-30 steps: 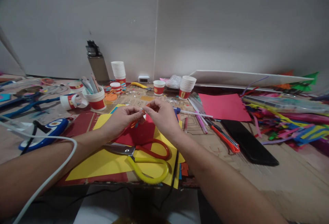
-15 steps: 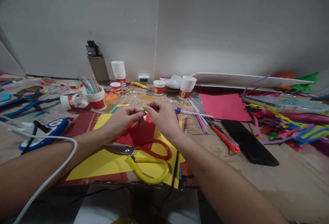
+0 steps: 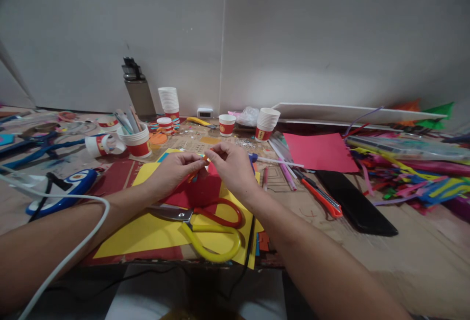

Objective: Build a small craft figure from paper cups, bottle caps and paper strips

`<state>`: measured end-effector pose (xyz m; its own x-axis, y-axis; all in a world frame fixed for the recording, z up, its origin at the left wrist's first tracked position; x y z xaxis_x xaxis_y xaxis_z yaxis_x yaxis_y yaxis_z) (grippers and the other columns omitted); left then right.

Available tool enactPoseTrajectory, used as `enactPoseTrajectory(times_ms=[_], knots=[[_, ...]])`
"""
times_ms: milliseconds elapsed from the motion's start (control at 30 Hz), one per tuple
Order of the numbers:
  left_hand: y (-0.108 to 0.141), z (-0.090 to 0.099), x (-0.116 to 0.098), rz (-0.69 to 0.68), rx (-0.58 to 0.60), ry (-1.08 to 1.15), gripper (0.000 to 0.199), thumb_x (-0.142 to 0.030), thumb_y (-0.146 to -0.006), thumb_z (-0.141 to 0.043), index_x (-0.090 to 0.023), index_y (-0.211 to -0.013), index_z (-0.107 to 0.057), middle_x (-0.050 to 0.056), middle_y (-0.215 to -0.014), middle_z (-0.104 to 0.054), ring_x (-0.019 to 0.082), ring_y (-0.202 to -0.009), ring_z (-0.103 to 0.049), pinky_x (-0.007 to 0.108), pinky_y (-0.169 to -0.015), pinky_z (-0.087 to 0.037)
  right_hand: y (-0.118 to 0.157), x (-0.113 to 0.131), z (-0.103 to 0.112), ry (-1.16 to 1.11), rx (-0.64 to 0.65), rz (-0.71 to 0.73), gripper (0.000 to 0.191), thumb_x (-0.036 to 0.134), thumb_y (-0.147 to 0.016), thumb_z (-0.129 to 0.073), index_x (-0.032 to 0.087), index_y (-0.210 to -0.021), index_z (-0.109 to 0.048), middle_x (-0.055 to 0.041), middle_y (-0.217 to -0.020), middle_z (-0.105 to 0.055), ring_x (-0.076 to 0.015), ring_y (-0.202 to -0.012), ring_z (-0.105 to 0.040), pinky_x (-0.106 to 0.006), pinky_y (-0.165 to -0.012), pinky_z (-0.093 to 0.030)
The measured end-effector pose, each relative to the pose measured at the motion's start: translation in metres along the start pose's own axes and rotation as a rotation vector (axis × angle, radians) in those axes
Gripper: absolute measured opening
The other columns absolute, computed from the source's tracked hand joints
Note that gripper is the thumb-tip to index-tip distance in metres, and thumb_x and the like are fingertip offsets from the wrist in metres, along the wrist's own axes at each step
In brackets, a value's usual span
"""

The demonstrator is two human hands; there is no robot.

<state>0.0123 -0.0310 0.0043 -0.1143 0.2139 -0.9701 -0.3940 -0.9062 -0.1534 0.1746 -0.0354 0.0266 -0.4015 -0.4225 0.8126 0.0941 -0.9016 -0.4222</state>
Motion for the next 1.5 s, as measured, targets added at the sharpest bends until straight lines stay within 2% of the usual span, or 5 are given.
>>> enactPoseTrajectory(times_ms=[400,767,1033,1500], knots=[[-0.0005,-0.0008,0.0002,-0.001,-0.005,-0.008,0.033,-0.046,-0.081,-0.063,-0.014,-0.072,-0.069,0.003,-0.068,-0.068,0.009,-0.059,-0.049,0.024,-0.059,-0.036,0.0012,0.0031,0.0017,0.022,-0.006,-0.006,0.016,0.027,-0.082,-0.062,0.015,-0.074,-0.068,-0.0012,-0.07,-0.067,-0.0125,-0.066,-0.058,-0.026,-0.062,-0.042],[-0.0012,0.001,0.0003,0.007,-0.001,0.007,0.032,-0.045,-0.08,-0.064,-0.014,-0.074,-0.068,0.003,-0.067,-0.067,0.009,-0.058,-0.05,0.023,-0.057,-0.037,0.0007,-0.0012,0.0005,0.0,0.016,0.016,0.014,0.029,-0.081,-0.063,0.016,-0.08,-0.066,-0.0018,-0.073,-0.067,-0.0132,-0.068,-0.059,-0.027,-0.064,-0.044],[-0.0029,0.0033,-0.0009,-0.006,0.022,-0.013,0.035,-0.048,-0.079,-0.063,-0.014,-0.072,-0.067,0.004,-0.067,-0.066,0.011,-0.061,-0.055,0.025,-0.061,-0.042,0.0007,-0.0015,0.0017,0.02,0.011,0.016,0.015,0.03,-0.082,-0.062,0.016,-0.077,-0.066,-0.0027,-0.073,-0.067,-0.0137,-0.069,-0.059,-0.028,-0.065,-0.045],[-0.003,0.0027,0.0011,-0.009,0.018,-0.049,0.034,-0.047,-0.081,-0.061,-0.014,-0.071,-0.066,0.003,-0.067,-0.065,0.011,-0.061,-0.054,0.025,-0.062,-0.041,0.0,-0.0008,0.0024,0.056,-0.01,0.023,0.015,0.029,-0.082,-0.062,0.015,-0.075,-0.066,-0.0015,-0.071,-0.066,-0.0126,-0.066,-0.057,-0.026,-0.062,-0.043]])
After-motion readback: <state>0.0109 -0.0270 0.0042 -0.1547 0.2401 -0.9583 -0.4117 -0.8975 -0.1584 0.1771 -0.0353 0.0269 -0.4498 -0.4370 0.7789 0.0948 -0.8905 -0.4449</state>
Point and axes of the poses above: each hand's wrist, its own y-axis away from the middle knuckle, its own z-axis out of the back of the hand, x = y × z, the point moved 1 cm from there along -y, towards the middle knuckle
